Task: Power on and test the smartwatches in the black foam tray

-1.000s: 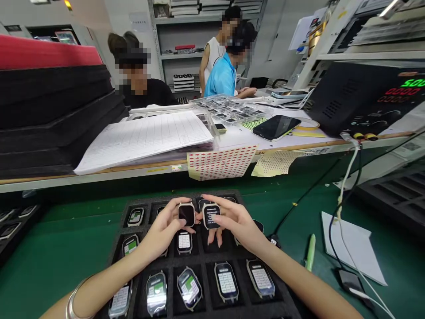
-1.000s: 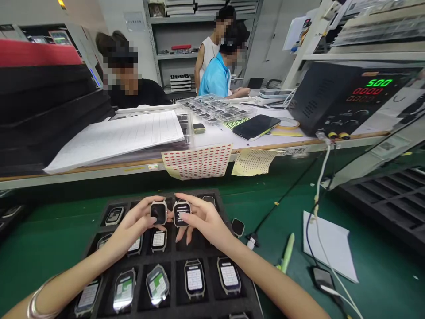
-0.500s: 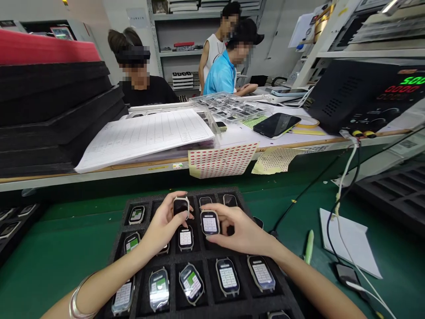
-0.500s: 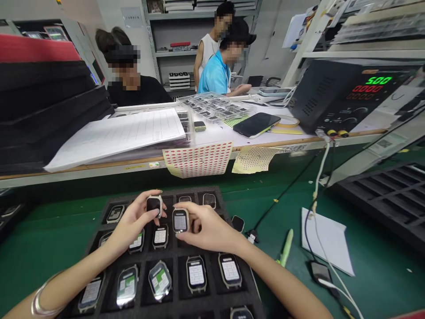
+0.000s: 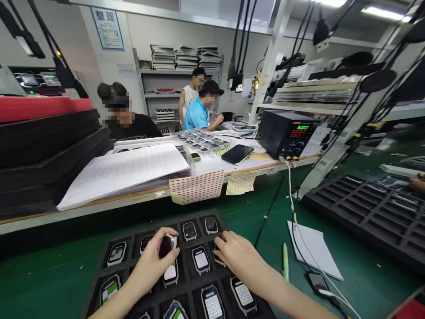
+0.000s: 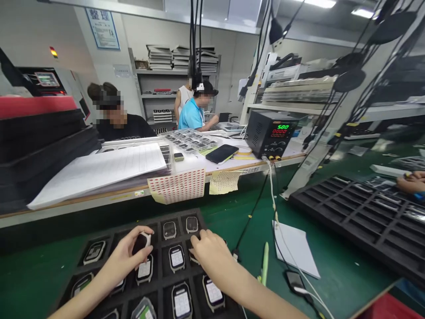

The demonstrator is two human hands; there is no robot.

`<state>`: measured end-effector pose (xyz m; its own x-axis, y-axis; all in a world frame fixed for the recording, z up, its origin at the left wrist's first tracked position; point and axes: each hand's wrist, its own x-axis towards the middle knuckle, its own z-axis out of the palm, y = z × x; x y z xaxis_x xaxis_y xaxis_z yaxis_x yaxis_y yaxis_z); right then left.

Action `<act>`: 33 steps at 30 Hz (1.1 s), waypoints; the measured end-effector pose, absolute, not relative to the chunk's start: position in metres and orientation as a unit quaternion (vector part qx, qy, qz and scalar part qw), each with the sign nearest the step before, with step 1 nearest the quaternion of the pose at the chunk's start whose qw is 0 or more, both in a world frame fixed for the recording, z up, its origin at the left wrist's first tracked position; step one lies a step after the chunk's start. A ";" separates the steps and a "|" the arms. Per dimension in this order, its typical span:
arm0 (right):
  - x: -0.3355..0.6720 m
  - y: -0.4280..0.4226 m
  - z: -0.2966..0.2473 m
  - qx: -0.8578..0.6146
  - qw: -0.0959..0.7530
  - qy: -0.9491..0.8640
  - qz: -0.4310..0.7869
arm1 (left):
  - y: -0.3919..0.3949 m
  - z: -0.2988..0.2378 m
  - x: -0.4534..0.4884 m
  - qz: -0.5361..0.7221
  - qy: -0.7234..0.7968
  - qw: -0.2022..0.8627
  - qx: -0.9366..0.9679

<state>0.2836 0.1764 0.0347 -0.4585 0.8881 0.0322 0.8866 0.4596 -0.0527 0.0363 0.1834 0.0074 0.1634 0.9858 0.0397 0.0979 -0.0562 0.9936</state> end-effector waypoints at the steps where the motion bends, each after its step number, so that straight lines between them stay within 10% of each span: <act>1: 0.284 0.175 0.033 -0.529 0.047 -0.847 0.030 | 0.183 0.007 0.038 0.446 0.473 0.493 0.578; 17: 0.252 0.199 0.077 -0.302 0.443 -0.615 0.578 | 0.178 0.053 0.059 0.461 0.452 0.469 0.602; 33: 0.241 0.211 0.045 -0.207 0.360 -0.544 0.730 | 0.182 0.025 0.048 0.487 0.451 0.457 0.592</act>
